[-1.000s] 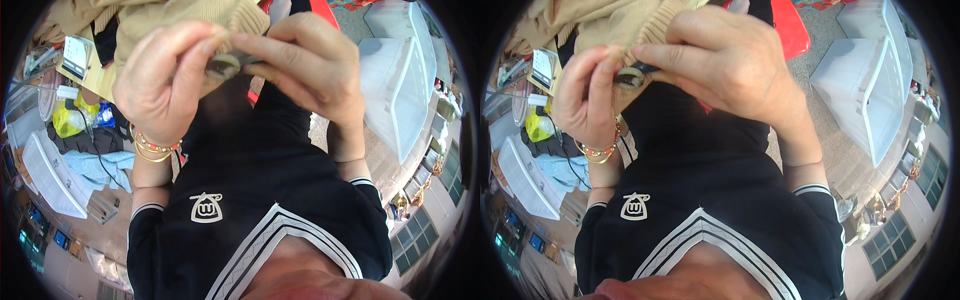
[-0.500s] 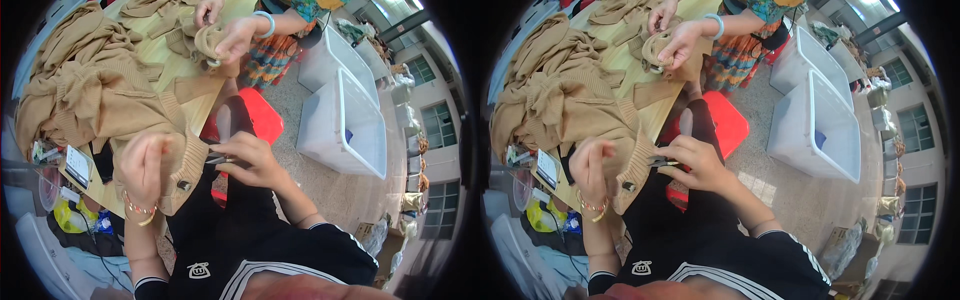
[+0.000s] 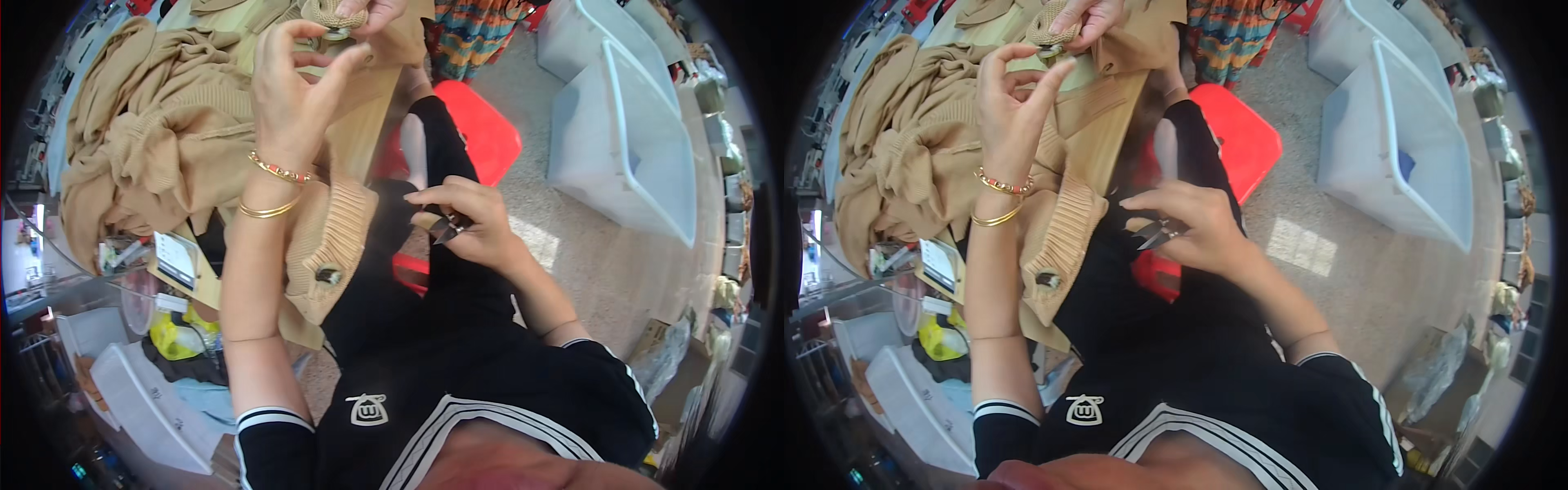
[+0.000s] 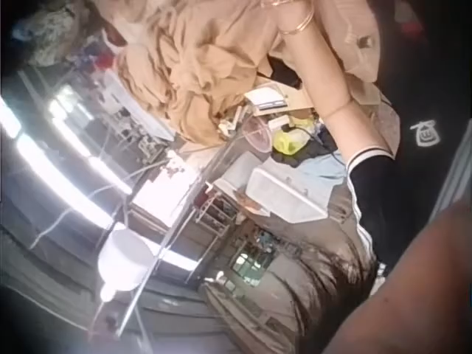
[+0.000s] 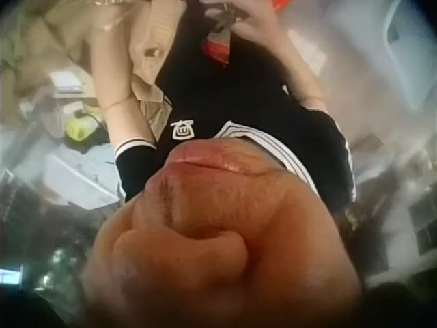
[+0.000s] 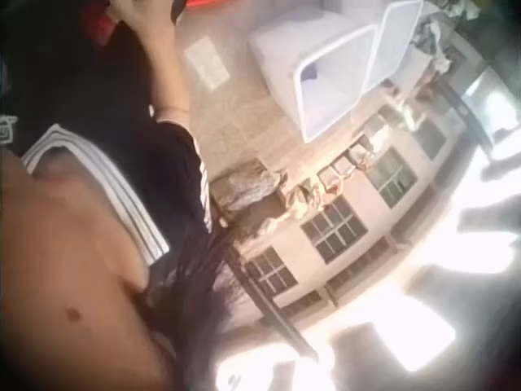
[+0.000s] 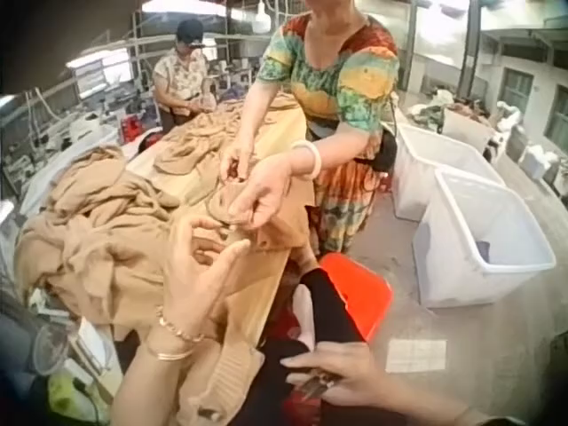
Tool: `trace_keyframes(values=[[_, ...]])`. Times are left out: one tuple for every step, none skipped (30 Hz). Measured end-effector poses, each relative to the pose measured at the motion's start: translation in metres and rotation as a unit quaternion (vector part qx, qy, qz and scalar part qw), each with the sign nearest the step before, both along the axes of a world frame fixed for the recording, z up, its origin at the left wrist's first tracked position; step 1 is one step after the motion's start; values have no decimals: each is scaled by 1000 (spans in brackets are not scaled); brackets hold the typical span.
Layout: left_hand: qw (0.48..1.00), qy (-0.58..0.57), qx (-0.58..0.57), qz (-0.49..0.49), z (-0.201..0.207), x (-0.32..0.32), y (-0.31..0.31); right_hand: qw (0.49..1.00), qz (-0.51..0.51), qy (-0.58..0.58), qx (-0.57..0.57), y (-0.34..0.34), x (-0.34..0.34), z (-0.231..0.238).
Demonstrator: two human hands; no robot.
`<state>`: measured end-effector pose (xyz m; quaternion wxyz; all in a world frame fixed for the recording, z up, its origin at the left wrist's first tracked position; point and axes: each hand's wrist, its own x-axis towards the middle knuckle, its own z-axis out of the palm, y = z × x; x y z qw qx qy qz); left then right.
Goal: Trim loose threads and finishing details from buttons on a tan garment using thread snips.
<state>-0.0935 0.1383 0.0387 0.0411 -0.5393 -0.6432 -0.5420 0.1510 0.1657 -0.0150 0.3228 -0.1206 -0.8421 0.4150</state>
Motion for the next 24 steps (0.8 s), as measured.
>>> trace_keyframes(values=[[991, -129, -40, 14, 2, 2, 2, 1000, 3, -2, -8, 2, 0, -1], [990, -141, -5, 21, 0, 2, 7, 1000, 5, 4, -17, 2, -1, -4], [991, -129, -14, 20, -1, 2, 9, 1000, 6, 9, -26, 2, -2, -7], [980, -198, 3, -19, 1, 2, 11, 1000, 4, 10, -24, 2, -4, -9], [962, -266, 21, -58, 1, 3, 13, 1000, 10, 6, -23, 3, -2, -10], [963, -261, 31, -64, -2, 3, 16, 1000, 16, 2, -21, 3, 0, -13], [957, -281, 40, -64, -3, 2, 18, 1000, 18, -1, -17, 4, 1, -19], [950, -303, 50, -63, -4, 1, 19, 1000, 16, -4, -26, 4, 2, -20], [948, -307, 62, -58, -5, -1, 21, 999, 15, -8, -34, 4, 2, -19], [951, -298, 54, -60, -6, -4, 22, 999, 6, -10, -33, 6, 3, -19], [953, -293, 51, -56, -8, -8, 23, 999, 4, -1, -38, 6, 3, -21], [955, -289, 47, -53, -9, -12, 24, 999, -1, 1, -40, 6, 4, -23], [956, -285, 47, -50, -12, -15, 25, 999, -5, 0, -43, 7, 5, -25], [957, -282, 41, -49, -12, -19, 26, 999, -4, 0, -49, 9, 5, -26], [956, -287, 41, -50, -13, -23, 26, 999, -4, 3, -54, 9, 6, -29], [954, -293, 41, -52, -14, -26, 29, 998, -7, -5, -60, 10, 7, -32], [954, -292, 37, -51, -15, -26, 31, 998, -10, -13, -65, 11, 8, -35], [951, -305, 32, -37, -16, -26, 34, 997, -10, -12, -69, 13, 9, -37], [948, -316, 28, -20, -16, -26, 34, 997, -14, -11, -72, 14, 9, -38], [949, -314, 24, -17, -18, -30, 35, 997, -19, -10, -75, 16, 10, -38], [946, -324, 23, 9, -22, -36, 38, 997, -17, -9, -80, 19, 12, -39], [942, -334, 22, 34, -26, -42, 40, 995, -21, -40, -84, 21, 15, -38], [943, -332, 17, 36, -33, -53, 44, 993, -26, -71, -89, 22, 16, -38], [950, -307, 25, 60, -43, -66, 49, 994, -27, -59, -90, 24, 16, -40]])
